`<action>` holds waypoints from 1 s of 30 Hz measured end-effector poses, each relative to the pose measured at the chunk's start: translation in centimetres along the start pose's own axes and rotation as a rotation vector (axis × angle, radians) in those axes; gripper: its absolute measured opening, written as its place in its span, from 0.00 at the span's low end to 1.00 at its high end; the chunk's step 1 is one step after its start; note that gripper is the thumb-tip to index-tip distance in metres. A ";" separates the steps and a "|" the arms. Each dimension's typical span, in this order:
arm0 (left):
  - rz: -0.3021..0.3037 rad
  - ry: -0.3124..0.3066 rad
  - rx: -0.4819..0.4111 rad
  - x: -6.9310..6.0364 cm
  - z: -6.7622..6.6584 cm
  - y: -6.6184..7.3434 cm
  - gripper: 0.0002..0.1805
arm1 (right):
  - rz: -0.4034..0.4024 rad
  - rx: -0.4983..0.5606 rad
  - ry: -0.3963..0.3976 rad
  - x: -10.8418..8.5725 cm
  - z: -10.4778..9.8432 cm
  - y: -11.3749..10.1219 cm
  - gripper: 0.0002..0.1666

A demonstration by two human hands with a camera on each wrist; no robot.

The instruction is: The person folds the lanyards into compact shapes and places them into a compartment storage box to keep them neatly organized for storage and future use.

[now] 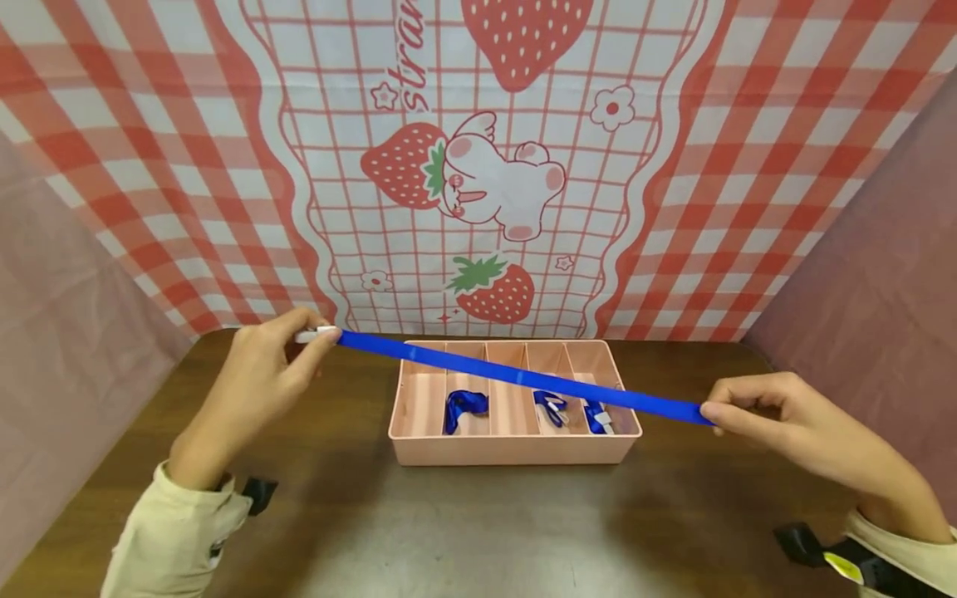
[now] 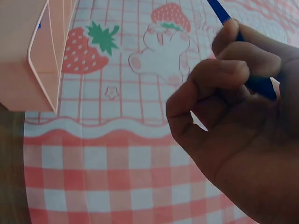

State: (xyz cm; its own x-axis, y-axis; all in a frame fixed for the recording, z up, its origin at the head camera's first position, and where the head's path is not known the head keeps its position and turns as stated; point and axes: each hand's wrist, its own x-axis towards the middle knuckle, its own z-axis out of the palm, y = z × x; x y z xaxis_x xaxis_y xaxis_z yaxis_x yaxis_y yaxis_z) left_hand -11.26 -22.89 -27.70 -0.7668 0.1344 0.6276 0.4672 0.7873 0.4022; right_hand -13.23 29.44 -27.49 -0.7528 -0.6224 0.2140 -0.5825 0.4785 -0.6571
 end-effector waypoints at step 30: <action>-0.092 -0.084 -0.354 -0.8 -0.8 3.4 0.04 | 0.187 0.073 0.138 -1.0 -2.5 6.5 0.10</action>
State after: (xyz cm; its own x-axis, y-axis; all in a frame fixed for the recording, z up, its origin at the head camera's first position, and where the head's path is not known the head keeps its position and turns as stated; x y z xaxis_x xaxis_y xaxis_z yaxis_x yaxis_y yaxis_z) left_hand -8.76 -20.80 -26.33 -0.8395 0.1332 0.5267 0.5062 0.5440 0.6692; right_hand -17.03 34.70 -30.20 -0.8832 -0.4343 0.1774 -0.4091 0.5282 -0.7441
